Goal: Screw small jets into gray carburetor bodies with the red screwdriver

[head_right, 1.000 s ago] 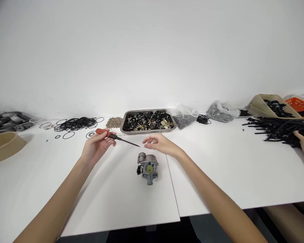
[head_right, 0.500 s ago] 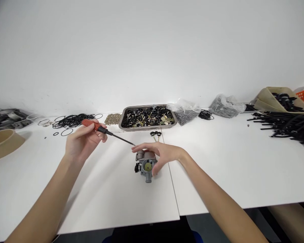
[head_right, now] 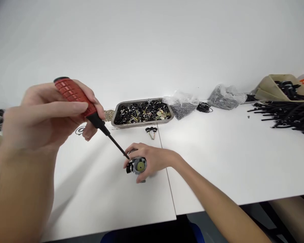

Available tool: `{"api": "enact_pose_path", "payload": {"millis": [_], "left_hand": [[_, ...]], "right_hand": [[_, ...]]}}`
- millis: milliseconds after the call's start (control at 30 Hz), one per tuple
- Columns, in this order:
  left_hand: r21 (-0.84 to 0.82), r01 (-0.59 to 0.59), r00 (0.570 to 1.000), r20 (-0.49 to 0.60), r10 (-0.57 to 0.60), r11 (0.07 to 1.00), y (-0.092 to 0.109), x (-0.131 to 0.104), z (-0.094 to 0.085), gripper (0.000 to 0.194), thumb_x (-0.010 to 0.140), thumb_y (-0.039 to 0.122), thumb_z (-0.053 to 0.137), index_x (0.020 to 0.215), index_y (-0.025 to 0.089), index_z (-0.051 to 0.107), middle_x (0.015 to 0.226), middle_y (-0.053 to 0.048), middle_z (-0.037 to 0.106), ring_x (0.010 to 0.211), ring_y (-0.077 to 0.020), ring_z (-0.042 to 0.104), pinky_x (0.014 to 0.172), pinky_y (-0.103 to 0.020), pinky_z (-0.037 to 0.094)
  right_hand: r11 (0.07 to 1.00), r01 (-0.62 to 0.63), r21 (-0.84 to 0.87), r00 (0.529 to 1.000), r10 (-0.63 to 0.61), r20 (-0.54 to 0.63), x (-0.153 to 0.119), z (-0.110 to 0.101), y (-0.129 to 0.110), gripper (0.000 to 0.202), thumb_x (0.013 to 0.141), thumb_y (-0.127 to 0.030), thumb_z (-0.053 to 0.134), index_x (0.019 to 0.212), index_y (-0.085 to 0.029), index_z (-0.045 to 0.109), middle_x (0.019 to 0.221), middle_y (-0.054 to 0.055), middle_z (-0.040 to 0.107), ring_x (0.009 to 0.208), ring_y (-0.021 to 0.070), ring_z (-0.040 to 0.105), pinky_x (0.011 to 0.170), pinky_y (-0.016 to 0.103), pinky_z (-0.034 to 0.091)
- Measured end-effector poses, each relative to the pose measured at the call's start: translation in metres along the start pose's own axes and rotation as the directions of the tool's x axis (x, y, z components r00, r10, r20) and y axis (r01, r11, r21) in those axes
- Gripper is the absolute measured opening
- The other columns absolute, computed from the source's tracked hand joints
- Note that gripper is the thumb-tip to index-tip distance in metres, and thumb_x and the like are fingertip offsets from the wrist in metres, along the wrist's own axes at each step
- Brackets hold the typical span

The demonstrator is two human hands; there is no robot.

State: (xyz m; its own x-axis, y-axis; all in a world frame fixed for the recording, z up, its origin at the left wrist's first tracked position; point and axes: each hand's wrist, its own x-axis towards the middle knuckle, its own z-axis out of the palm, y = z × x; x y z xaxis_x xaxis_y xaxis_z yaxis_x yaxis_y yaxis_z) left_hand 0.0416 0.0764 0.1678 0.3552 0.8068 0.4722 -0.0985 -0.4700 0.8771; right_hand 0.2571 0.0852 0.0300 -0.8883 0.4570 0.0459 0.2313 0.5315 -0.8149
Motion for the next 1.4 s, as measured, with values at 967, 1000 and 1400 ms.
{"api": "enact_pose_path", "payload": {"millis": [967,1000,1400], "left_hand": [[0.088,0.176,0.976,0.116,-0.186,0.98,-0.022,-0.015,0.028,0.007,0.076,0.015,0.072,0.078,0.015,0.065,0.08,-0.007,0.068,0.055,-0.0195,0.064,0.039,-0.03,0.052],[0.086,0.18,0.975,0.119,-0.19,0.98,-0.022,-0.014,0.028,0.007,0.076,0.015,0.071,0.079,0.015,0.065,0.08,-0.007,0.068,0.055,-0.0192,0.064,0.039,-0.031,0.052],[0.115,0.179,0.966,0.166,-0.197,0.977,-0.019,-0.016,0.033,0.005,0.079,0.014,0.068,0.083,0.017,0.069,0.078,-0.005,0.066,0.054,-0.0152,0.061,0.044,-0.028,0.054]], "right_hand": [[1.0,0.012,0.008,1.0,-0.012,-0.011,0.0,0.0,0.003,0.042,0.071,-0.031,0.08,0.111,-0.028,0.068,0.129,0.003,0.047,0.119,0.021,0.046,0.099,0.031,0.045],[1.0,0.01,0.003,1.0,-0.01,-0.012,0.0,0.0,0.003,0.042,0.071,-0.031,0.08,0.111,-0.029,0.068,0.129,0.003,0.047,0.119,0.021,0.046,0.098,0.031,0.045],[1.0,-0.013,0.019,1.0,0.013,0.003,0.001,-0.001,0.0,0.041,0.072,-0.03,0.079,0.111,-0.029,0.068,0.127,0.003,0.053,0.115,0.0213,0.052,0.098,0.032,0.046]]}}
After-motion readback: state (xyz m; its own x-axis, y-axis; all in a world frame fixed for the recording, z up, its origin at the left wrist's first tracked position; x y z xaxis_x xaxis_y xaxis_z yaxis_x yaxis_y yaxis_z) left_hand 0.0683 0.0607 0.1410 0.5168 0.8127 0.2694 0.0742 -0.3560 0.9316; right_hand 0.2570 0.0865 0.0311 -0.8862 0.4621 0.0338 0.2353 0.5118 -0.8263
